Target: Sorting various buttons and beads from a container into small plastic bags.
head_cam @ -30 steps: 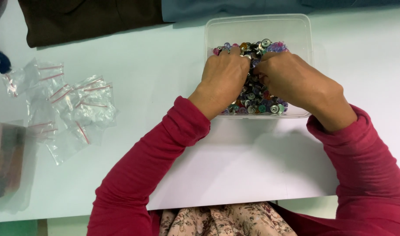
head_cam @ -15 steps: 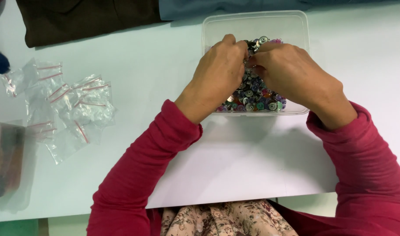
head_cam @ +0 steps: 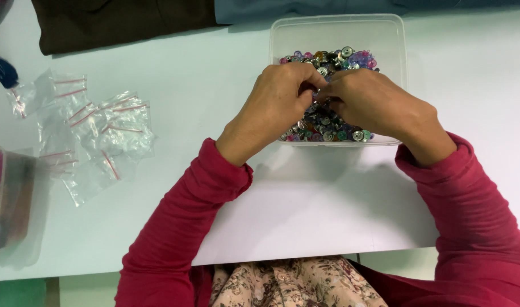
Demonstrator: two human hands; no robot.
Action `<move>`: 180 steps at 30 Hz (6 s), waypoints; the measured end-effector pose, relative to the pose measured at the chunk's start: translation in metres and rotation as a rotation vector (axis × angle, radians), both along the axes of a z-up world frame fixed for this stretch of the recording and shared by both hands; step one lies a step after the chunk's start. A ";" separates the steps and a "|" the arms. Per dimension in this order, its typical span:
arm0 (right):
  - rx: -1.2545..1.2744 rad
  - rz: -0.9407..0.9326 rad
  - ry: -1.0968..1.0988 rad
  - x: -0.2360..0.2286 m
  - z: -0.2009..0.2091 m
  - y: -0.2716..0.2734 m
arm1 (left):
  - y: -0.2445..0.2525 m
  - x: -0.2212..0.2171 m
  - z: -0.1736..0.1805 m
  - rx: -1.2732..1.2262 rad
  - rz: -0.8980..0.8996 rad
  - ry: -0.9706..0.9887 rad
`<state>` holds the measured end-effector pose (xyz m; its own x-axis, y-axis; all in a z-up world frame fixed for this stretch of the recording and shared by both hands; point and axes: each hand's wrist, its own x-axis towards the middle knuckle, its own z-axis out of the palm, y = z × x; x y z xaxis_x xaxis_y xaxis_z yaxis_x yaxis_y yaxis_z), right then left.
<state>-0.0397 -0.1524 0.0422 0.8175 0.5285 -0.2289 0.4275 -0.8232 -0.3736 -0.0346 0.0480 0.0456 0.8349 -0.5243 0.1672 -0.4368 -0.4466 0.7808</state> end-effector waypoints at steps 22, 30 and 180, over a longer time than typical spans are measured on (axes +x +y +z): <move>0.985 -0.133 0.556 -0.052 0.051 0.070 | 0.111 -0.093 0.049 -0.302 -0.021 0.128; 0.903 0.047 0.301 -0.073 0.032 0.130 | 0.156 -0.109 0.023 -0.264 0.086 0.144; -0.484 -0.320 0.010 -0.002 -0.020 0.000 | -0.051 0.022 -0.102 0.490 -0.086 -0.234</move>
<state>-0.0419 -0.1521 0.0219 0.9160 0.0887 -0.3914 0.1277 -0.9890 0.0747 -0.0122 -0.0027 -0.0560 0.7553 -0.6524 0.0627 -0.6251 -0.6883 0.3681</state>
